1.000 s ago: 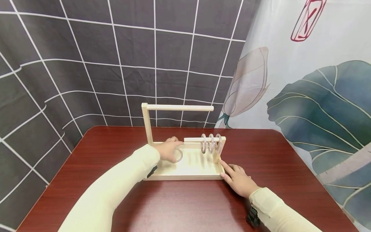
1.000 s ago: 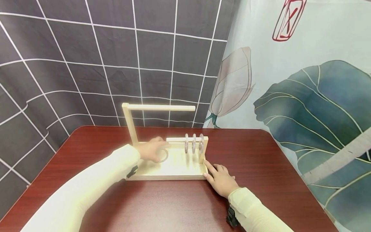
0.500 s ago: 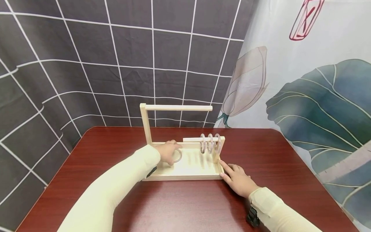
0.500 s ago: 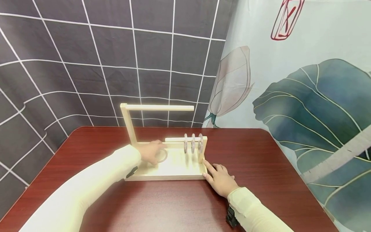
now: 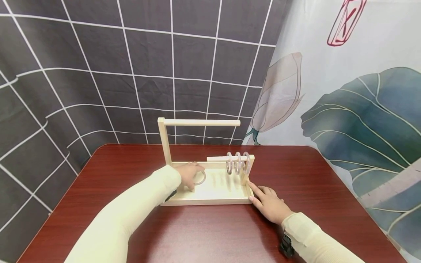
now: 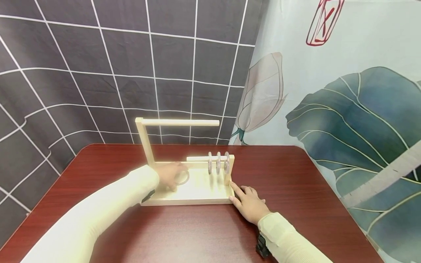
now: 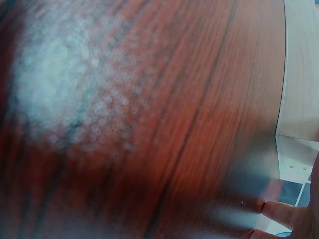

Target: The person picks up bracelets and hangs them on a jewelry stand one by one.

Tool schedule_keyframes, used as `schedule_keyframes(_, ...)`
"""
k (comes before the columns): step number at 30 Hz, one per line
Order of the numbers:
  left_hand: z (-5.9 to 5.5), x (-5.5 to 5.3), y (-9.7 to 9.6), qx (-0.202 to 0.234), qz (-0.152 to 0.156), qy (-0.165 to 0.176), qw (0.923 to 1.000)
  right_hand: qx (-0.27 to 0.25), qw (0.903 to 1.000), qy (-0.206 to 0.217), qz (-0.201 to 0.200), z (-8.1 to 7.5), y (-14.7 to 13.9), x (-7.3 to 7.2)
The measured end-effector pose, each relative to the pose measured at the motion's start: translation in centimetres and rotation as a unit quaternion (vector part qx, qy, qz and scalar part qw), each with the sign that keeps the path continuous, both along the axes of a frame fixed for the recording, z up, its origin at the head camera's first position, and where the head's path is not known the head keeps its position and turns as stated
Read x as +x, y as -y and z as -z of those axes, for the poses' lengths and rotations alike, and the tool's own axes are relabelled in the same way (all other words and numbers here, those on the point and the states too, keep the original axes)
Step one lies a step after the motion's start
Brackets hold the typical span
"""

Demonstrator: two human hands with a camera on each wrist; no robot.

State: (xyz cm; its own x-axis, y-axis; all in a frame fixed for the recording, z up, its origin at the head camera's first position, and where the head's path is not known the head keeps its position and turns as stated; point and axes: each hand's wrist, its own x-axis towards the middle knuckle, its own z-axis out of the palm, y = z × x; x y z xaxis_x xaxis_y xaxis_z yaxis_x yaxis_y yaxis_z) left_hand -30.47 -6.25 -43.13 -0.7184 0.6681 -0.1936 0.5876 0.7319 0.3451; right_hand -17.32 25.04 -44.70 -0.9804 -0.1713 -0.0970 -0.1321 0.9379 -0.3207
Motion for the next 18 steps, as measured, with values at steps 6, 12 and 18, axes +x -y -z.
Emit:
schedule_keyframes(6,-0.18,0.31,-0.06,0.003,-0.002,0.002,1.0000,-0.002,1.0000,0.001,0.001,-0.09,0.08,0.03)
schedule_keyframes(12,-0.30,0.43,-0.11,-0.001,-0.006,0.003,1.0000,-0.003,1.0000,0.000,0.003,-0.15,0.13,0.04)
schedule_keyframes(18,0.31,0.11,-0.09,-0.018,-0.016,0.002,0.9997,-0.002,1.0000,0.003,0.005,-0.05,0.06,0.02)
